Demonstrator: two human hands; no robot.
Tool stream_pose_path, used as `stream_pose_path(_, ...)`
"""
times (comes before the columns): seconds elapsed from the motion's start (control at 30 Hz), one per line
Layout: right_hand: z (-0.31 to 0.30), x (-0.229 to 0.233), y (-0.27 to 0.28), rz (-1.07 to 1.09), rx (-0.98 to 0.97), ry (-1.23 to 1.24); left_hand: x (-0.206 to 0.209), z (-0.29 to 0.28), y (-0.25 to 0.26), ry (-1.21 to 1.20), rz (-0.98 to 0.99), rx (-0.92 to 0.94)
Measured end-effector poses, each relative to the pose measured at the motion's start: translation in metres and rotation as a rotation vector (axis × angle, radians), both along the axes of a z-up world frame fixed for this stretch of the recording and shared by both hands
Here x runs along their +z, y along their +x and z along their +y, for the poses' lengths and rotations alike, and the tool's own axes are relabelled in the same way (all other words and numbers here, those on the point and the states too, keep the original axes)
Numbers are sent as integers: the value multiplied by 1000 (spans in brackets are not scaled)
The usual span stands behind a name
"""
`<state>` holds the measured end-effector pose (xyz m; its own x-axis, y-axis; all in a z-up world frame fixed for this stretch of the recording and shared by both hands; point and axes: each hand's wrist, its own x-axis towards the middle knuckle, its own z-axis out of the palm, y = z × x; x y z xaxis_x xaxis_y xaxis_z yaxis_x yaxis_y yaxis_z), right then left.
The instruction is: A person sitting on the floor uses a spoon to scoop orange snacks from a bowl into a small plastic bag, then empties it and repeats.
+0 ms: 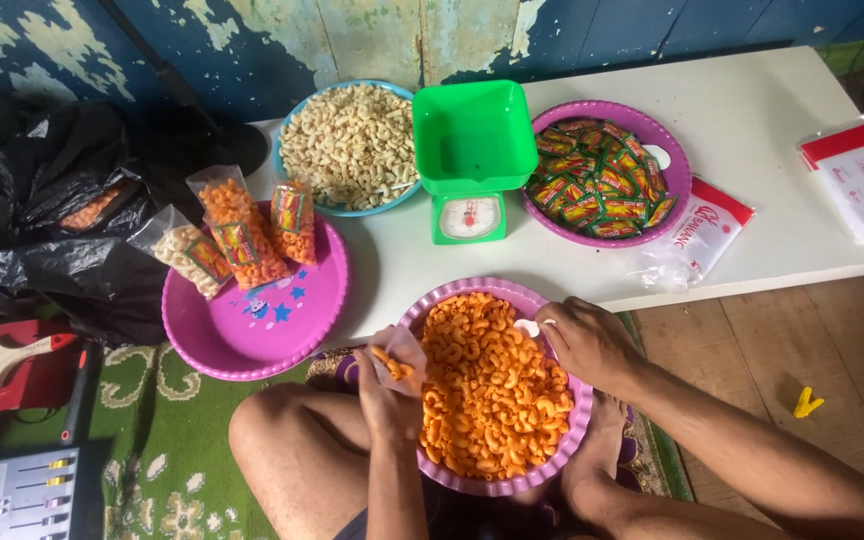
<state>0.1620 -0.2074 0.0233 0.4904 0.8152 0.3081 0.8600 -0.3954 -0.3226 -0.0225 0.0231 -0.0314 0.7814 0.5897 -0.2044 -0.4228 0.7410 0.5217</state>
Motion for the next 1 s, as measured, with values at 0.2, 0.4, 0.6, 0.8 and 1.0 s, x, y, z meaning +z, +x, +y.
stream_pose_path(0.2,15,9,16,-100,211,74,-3,11,-6,-38,10,73)
stream_pose_path(0.4,59,42,22,-212,412,44,-3,13,-6,-94,38,104)
stream_pose_path(0.6,75,38,22,-349,522,-153,3,11,-7,-81,-59,80)
stream_pose_path(0.8,68,14,19,24,277,91,18,10,-9,-156,244,79)
stream_pose_path(1.0,35,6,7,72,361,-19,39,8,-7,-190,333,114)
